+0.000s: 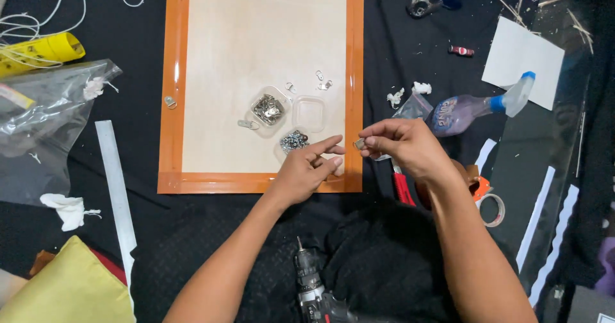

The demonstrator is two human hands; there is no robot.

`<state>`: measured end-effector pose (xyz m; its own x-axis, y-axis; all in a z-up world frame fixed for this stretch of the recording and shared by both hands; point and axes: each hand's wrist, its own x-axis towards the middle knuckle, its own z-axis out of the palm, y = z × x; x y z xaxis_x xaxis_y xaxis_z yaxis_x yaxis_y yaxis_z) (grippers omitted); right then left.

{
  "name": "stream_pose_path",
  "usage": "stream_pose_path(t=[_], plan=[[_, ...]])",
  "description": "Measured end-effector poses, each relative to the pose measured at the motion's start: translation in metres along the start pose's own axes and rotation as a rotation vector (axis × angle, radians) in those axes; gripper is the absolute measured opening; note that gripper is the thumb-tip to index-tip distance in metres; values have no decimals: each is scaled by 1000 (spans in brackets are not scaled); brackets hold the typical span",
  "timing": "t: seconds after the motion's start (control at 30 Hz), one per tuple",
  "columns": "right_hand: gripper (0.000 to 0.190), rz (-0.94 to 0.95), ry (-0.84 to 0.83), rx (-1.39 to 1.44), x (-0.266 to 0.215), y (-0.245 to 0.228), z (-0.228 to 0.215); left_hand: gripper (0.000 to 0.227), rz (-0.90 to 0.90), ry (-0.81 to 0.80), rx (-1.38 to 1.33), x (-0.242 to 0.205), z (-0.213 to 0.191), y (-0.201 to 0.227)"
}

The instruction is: Attaching metal hardware clips to the back of a picture frame using a power drill and screws.

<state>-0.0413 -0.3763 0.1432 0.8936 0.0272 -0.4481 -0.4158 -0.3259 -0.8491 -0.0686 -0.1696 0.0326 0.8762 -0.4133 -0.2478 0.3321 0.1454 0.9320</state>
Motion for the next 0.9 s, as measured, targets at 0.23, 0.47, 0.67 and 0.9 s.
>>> stream_pose_path(t=[0.23, 0.47, 0.67, 0.9], plan=[[17, 67, -138, -51, 15, 14, 15, 25, -93, 14, -76, 5, 6, -7], [15, 105, -164, -158, 31, 29, 21, 19, -196, 86, 20, -1, 2, -1], [17, 28, 140, -764, 98, 94, -47, 33, -211, 27, 210, 1, -4, 12], [17, -44, 194, -514, 121, 113, -11, 23, -108, 197, 342, 15, -31, -1]])
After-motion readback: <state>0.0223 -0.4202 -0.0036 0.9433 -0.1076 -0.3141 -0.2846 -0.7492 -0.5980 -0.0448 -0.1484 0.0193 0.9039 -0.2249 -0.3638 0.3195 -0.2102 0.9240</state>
